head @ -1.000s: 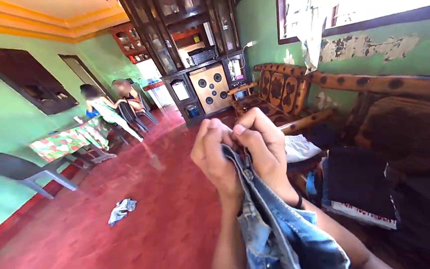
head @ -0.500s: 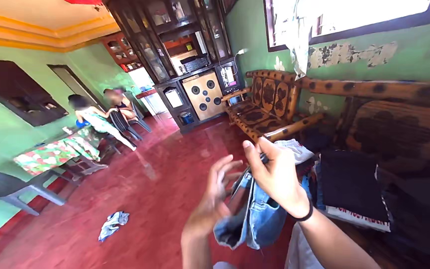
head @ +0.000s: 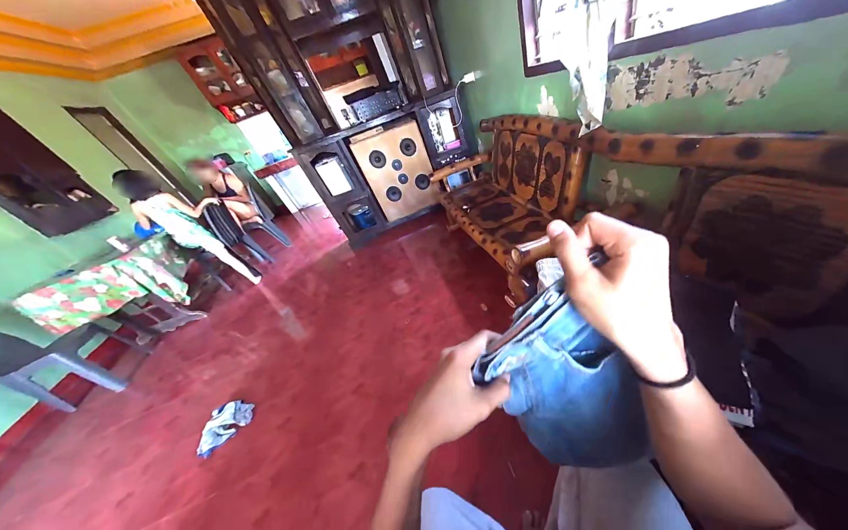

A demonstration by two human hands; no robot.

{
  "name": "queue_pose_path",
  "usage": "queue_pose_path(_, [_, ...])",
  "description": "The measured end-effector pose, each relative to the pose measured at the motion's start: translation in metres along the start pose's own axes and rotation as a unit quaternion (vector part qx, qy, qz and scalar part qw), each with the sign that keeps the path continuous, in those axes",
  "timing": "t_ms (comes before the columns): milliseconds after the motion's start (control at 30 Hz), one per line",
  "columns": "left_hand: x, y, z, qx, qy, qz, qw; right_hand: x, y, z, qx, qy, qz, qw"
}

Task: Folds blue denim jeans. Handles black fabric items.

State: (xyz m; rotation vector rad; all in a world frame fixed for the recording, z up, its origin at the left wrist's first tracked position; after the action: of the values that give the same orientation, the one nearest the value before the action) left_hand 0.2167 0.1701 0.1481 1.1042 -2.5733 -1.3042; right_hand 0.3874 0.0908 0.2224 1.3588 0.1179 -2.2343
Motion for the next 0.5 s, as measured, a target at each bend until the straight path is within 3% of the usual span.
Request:
queue_pose_path(100, [-0.028,0.007,-0.001,-0.018,-0.013,-0.033,0.999,-0.025,-0.002,-0.036,0.012,-0.017,-0.030,0.999])
queue_pose_path(200, [-0.050,0.022,-0.020,-0.046,-0.084,-0.078,0.992,-0.052,0.008,-0.059,-0.005,-0.009,-0.073,0.997])
queue_pose_path(333, [-0.046,0.049,-0.084,-0.124,-0.190,-0.193,0.955,-0.071,0.063,-0.025,-0.071,0.111,-0.170,0.977])
queue_pose_path(433, [-0.008,0.050,-0.122,-0.115,-0.311,-0.256,0.908,-0.034,0.110,-0.020,-0.132,0.099,-0.182,0.969])
queue_pose_path(500, [0.024,0.038,-0.116,-0.050,-0.348,-0.254,0.901,0.010,0.133,-0.028,-0.111,0.097,-0.141,0.979])
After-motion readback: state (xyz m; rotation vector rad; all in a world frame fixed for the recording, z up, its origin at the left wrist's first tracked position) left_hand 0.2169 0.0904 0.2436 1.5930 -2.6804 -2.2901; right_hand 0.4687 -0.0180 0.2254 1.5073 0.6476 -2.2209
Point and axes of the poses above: each hand's wrist, its own x-axis away from the middle knuckle, its own y-axis out of the back of the hand, z = x × y, the point moved 9 cm from there along -x, towards the middle knuckle, and after that the axes turned 2 degrees about -z, right-handed, at the moved point
